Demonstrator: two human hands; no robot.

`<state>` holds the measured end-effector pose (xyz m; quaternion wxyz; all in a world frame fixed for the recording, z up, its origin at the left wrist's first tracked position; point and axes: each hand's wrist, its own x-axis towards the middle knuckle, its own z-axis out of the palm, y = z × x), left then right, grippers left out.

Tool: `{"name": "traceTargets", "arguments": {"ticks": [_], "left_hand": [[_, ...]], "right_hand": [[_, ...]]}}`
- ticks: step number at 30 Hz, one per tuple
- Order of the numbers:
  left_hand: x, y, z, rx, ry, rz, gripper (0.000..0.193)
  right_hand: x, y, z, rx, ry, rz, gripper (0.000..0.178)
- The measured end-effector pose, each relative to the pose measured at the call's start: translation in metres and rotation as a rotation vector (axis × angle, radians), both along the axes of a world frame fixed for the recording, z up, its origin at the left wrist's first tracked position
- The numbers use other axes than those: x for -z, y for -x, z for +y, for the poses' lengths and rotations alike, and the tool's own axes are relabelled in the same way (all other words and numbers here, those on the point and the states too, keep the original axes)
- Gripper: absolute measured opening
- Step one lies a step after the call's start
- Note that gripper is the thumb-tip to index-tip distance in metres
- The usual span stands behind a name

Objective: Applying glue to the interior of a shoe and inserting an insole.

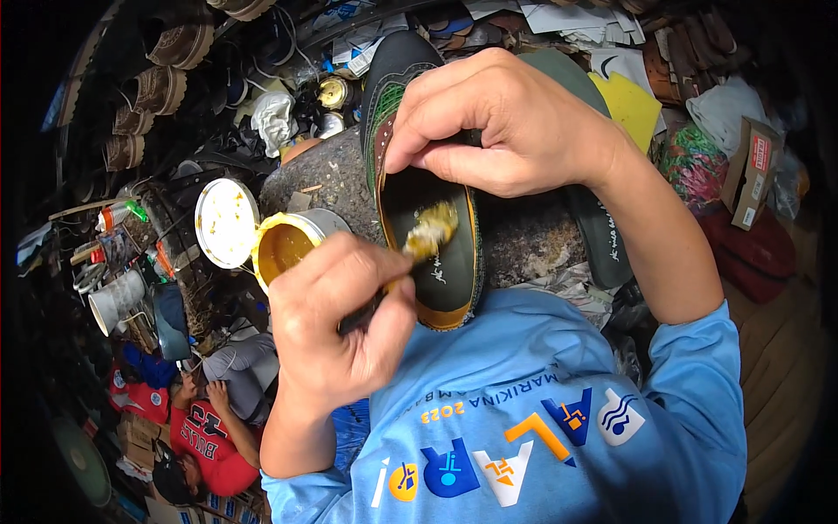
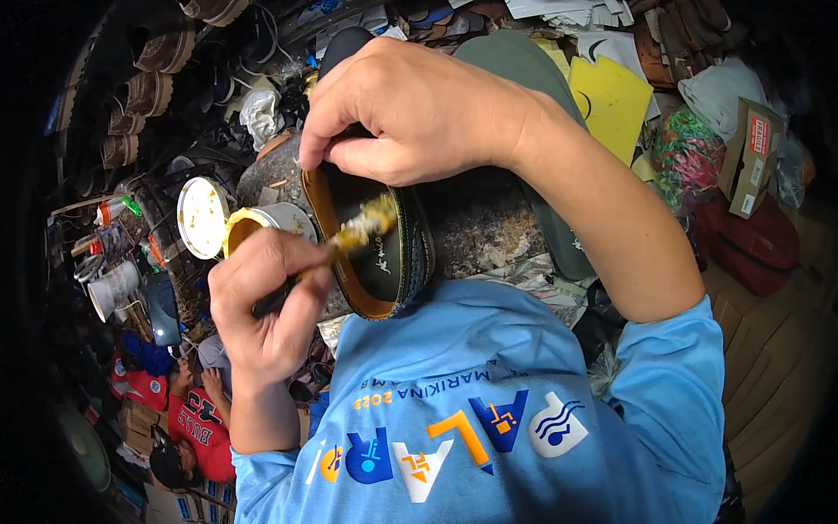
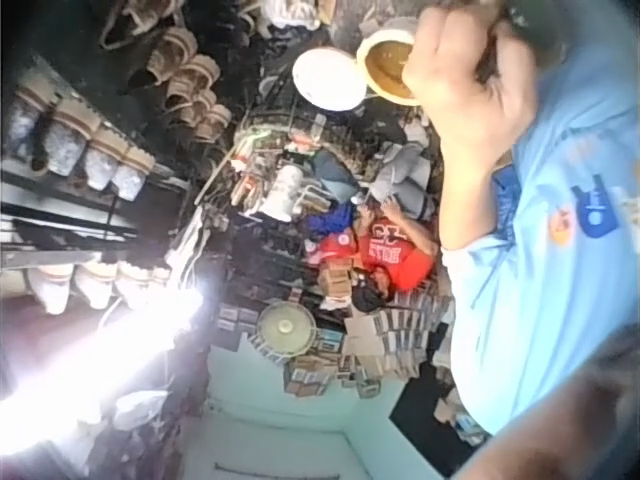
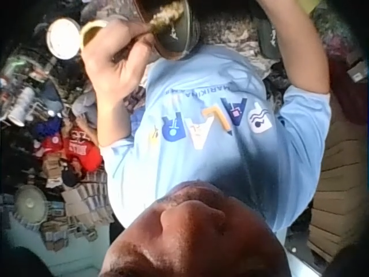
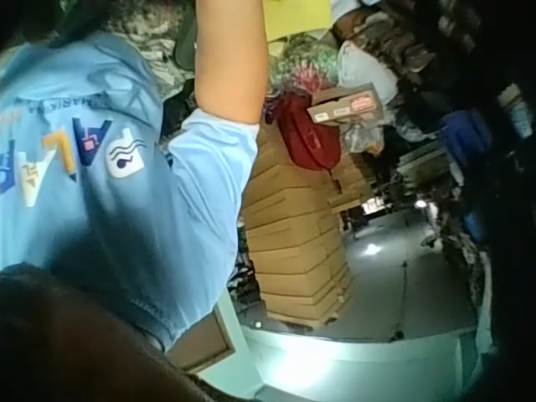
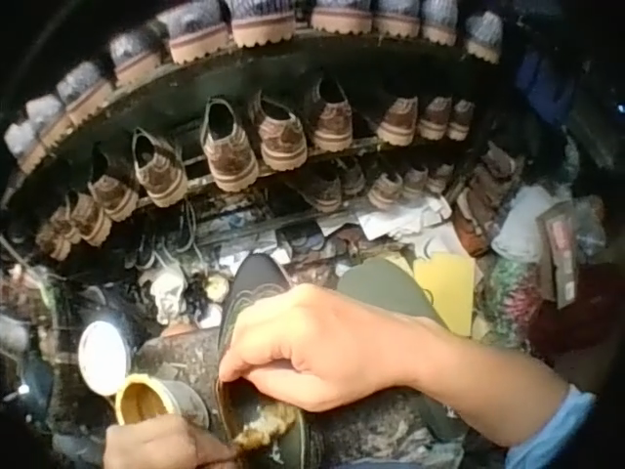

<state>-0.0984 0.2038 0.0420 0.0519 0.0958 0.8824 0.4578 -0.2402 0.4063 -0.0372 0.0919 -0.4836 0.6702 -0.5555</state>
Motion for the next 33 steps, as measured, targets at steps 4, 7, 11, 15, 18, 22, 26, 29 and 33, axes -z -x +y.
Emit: {"name": "traceTargets", "arguments": {"ticks": [4,7,11,15,18,22,26,29,33], "left_hand": [[-0.015,-0.005,0.004,0.045,0.033,-0.004,0.016],[-0.011,-0.006,0.01,0.063,0.184,0.02,0.015],[-0.014,-0.003,0.013,0.153,0.161,0.094,0.016],[0.003,-0.007,0.011,0.094,0.349,0.196,0.014],[-0.011,-0.014,0.014,0.139,0.207,0.112,0.017],[-0.005,-0.001,0.021,0.043,0.296,0.24,0.01],[-0.01,-0.012,0.015,0.095,0.203,0.053,0.011],[-0.014,-0.01,0.015,0.048,0.168,0.073,0.01],[0.007,0.002,0.016,0.002,0.202,0.145,0.014]], "right_hand": [[-0.003,-0.002,0.001,0.01,-0.029,-0.038,0.021],[-0.004,-0.003,-0.001,0.021,-0.035,-0.042,0.022],[0.002,-0.004,0.001,0.018,-0.016,0.044,0.017],[0.001,-0.005,-0.002,0.02,-0.027,0.041,0.015],[0.005,-0.006,-0.001,0.032,0.02,0.043,0.015],[0.003,-0.005,-0.001,0.026,0.005,0.066,0.015],[0.003,-0.01,-0.002,0.064,-0.007,-0.016,0.021],[0.007,-0.013,0.0,0.075,0.054,0.085,0.022],[0.007,-0.007,0.002,0.034,0.034,0.091,0.024]]}}
